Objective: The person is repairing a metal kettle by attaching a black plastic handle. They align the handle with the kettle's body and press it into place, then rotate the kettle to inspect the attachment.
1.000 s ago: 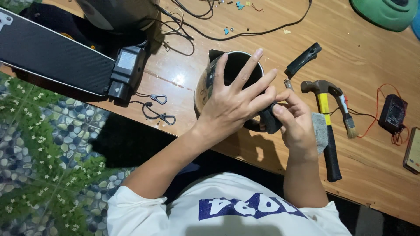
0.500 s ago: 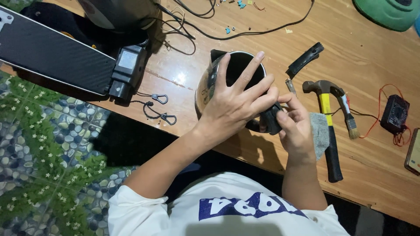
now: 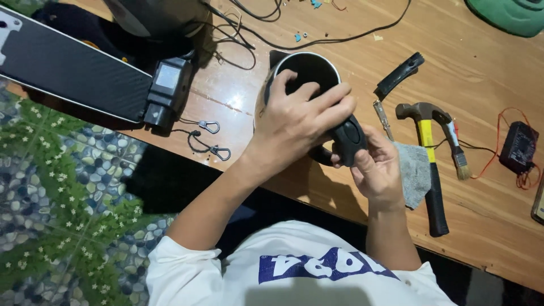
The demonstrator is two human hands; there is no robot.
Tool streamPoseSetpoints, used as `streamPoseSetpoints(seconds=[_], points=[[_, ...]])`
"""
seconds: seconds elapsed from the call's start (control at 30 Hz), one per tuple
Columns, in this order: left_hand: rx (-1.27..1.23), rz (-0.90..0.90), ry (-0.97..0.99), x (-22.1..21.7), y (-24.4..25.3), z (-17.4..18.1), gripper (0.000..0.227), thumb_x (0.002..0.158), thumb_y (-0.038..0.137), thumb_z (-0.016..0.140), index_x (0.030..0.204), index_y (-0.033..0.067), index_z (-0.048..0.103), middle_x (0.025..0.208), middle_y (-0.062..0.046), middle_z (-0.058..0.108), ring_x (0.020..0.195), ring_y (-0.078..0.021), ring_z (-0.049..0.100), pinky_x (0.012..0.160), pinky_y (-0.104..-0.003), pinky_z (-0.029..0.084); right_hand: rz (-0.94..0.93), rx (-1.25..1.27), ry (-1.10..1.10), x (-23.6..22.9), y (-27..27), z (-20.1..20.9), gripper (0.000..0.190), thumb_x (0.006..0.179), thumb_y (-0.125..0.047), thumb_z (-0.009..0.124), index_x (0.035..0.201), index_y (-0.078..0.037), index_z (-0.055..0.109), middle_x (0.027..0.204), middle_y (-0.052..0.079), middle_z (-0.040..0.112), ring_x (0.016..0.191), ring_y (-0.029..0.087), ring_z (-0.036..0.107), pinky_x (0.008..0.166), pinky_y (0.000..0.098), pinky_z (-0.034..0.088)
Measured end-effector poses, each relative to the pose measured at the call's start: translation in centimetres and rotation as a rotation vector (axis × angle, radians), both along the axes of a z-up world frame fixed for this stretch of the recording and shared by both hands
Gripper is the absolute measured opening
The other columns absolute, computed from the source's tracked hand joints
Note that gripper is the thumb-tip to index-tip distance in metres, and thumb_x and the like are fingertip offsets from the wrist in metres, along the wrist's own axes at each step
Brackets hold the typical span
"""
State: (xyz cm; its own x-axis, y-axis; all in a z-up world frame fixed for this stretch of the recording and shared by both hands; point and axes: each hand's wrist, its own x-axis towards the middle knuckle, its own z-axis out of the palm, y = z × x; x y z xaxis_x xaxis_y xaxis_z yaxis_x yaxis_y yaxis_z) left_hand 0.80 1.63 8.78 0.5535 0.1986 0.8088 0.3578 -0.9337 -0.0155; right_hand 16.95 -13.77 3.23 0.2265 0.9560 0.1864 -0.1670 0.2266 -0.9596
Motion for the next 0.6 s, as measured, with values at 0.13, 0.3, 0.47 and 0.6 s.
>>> streamPoseSetpoints(seconds=[0.13,0.3,0.47,0.6], points=[[-0.075,-0.029,0.085,-0.7,1.0,-0.5,0.027,0.094,0.023,0.069,0.12,0.0216,0.064,0.135,0.009,0.066,0.084,-0.0175,0.063,0.084,-0.037,0.041,-0.01,-0.027,-0.003,-0.4,1.1,0.9,0.059,0.099,-0.031,0.069,0.138,0.011,0.054,0.111,0.019,0.065,0.082,0.026,0.071,0.075,0.0313,0.066],[-0.088,-0.057,0.113,-0.3,1.6,-0.7,0.043,0.085,0.025,0.08,0.124,0.0203,0.061,0.135,0.008,0.065,0.082,-0.0202,0.061,0.083,-0.039,0.04,-0.021,-0.033,0.053,-0.1,1.7,0.9,0.061,0.099,-0.03,0.071,0.139,0.011,0.054,0.101,0.017,0.067,0.079,0.021,0.072,0.068,0.0281,0.064],[-0.07,-0.077,0.187,-0.4,2.2,-1.1,0.065,0.077,0.037,0.092,0.13,0.0207,0.059,0.139,0.006,0.064,0.1,-0.0192,0.065,0.096,-0.043,0.04,-0.036,-0.026,0.074,-0.4,1.8,0.8,0.057,0.098,-0.026,0.071,0.137,0.013,0.055,0.104,0.021,0.068,0.079,0.025,0.073,0.067,0.0296,0.066],[-0.162,-0.112,0.152,-0.9,2.9,-0.8,0.045,0.094,0.036,0.078,0.131,0.0182,0.059,0.138,0.004,0.064,0.107,-0.0206,0.066,0.104,-0.052,0.037,0.002,-0.013,0.038,-0.9,3.2,2.7,0.053,0.1,-0.023,0.068,0.137,0.013,0.055,0.098,0.016,0.067,0.082,0.021,0.072,0.065,0.026,0.063]])
